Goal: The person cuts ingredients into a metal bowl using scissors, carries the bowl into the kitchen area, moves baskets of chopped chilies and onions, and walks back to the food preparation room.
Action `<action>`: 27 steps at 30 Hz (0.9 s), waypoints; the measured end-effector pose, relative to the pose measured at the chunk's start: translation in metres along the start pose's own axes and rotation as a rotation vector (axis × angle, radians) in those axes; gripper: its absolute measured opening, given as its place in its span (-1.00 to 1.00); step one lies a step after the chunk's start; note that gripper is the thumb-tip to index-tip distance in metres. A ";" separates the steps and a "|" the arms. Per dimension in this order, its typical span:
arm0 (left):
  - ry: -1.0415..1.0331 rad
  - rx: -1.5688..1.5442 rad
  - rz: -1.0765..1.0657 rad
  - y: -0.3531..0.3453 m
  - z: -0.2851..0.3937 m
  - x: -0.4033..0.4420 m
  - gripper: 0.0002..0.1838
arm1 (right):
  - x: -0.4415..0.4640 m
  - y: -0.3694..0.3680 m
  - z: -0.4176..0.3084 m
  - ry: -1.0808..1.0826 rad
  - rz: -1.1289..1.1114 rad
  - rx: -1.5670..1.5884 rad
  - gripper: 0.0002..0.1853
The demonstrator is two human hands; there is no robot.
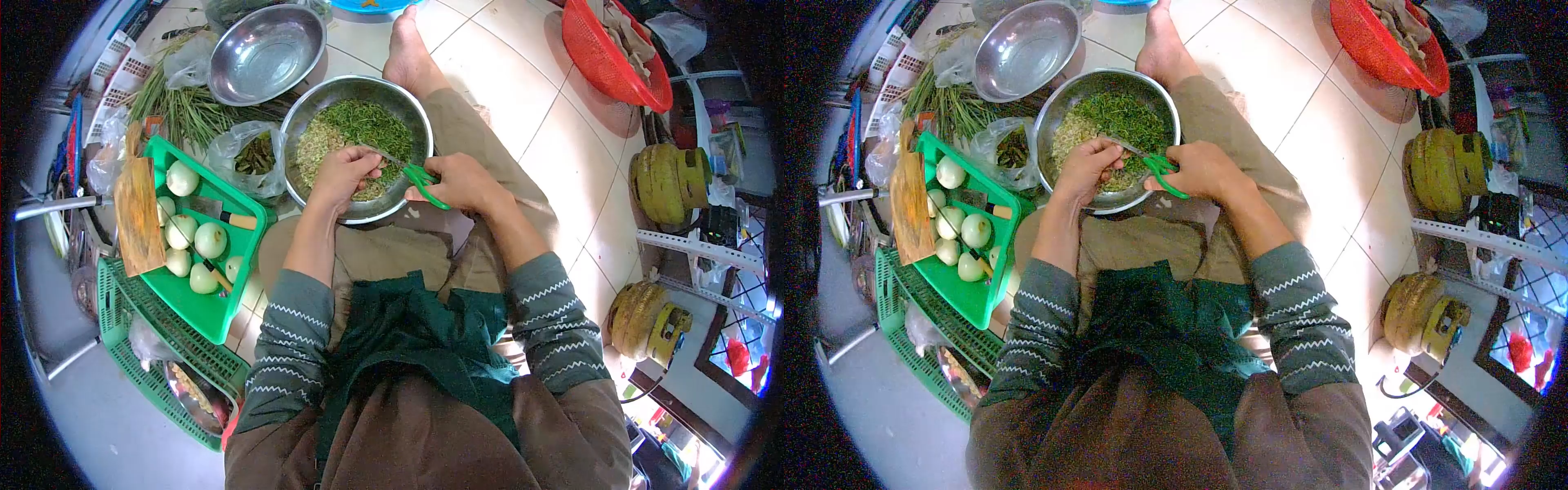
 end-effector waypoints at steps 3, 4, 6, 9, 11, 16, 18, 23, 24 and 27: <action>0.015 0.022 -0.008 0.001 0.000 0.001 -0.87 | 0.003 -0.005 0.007 0.018 0.019 0.008 -0.42; 0.019 0.016 -0.008 0.002 -0.001 0.002 -0.87 | 0.004 -0.006 0.009 0.021 0.024 0.014 -0.42; 0.028 0.005 -0.009 0.003 -0.003 0.004 -0.86 | 0.004 -0.007 0.011 0.024 0.031 0.030 -0.42; 0.013 -0.065 0.008 0.006 -0.003 0.003 -0.77 | 0.003 -0.003 0.009 -0.007 0.023 0.062 -0.42; 0.012 -0.065 0.028 0.005 -0.001 0.003 -0.82 | 0.000 0.000 0.006 -0.070 -0.005 0.089 -0.42; 0.007 -0.061 0.013 0.004 -0.001 0.003 -0.87 | -0.001 -0.003 0.006 -0.035 -0.012 0.070 -0.42; 0.001 -0.051 0.011 0.004 -0.001 0.003 -0.88 | -0.001 -0.003 0.005 -0.020 -0.016 0.073 -0.43; 0.004 -0.041 -0.005 0.003 -0.001 0.002 -0.88 | 0.000 -0.003 0.006 -0.011 -0.023 0.067 -0.44; 0.006 -0.044 -0.002 0.003 -0.001 0.002 -0.87 | 0.000 -0.003 0.006 -0.005 -0.021 0.071 -0.43; 0.003 -0.044 0.001 0.002 0.000 0.001 -0.87 | -0.001 -0.002 0.006 0.009 -0.014 0.064 -0.42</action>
Point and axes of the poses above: each hand's wrist, its own x-axis towards the middle knuckle, its own y-axis out of the back of the hand, z = x × y, the point moved 3 cm from there along x, towards the middle knuckle, and after that the axes turned 2 degrees about -x, right-handed, at the moved point
